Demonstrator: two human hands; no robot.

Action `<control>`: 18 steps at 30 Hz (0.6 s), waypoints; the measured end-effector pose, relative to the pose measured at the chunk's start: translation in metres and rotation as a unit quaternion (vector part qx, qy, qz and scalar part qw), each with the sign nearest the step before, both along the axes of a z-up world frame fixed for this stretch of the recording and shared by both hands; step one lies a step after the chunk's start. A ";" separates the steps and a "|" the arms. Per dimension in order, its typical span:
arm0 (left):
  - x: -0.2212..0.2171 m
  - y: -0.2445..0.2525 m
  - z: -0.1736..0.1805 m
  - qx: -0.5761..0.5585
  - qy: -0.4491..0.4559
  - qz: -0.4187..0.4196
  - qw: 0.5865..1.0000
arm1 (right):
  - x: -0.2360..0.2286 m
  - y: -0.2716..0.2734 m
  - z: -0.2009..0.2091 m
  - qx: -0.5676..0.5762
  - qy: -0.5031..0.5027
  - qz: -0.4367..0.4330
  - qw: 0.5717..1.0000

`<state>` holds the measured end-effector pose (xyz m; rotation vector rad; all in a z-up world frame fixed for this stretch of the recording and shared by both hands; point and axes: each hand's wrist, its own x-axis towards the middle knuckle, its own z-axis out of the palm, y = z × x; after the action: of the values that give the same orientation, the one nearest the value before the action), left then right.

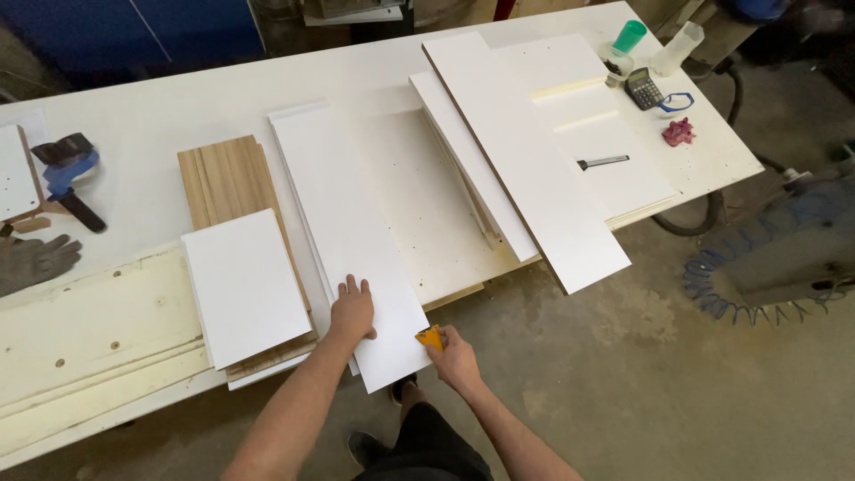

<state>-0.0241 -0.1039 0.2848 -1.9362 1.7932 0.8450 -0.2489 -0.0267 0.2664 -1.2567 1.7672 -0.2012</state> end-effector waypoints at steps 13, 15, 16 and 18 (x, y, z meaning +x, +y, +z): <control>0.002 -0.005 0.015 0.008 0.048 0.004 0.999 | 0.045 -0.113 0.016 0.013 -0.043 0.047 0.998; 0.001 -0.011 -0.045 0.027 0.001 -0.008 1.000 | 0.057 -0.136 0.017 0.020 -0.028 0.048 0.998; 0.001 -0.012 -0.075 0.049 -0.046 -0.024 0.997 | 0.063 -0.146 0.017 0.030 -0.013 0.046 0.998; 0.001 -0.010 -0.092 0.041 -0.054 -0.034 0.997 | 0.073 -0.164 0.029 0.025 -0.024 0.051 0.998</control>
<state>-0.0228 -0.1136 0.1928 -1.8226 1.7260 0.7642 -0.1764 -0.1911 0.2958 -1.2918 1.6541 -0.1270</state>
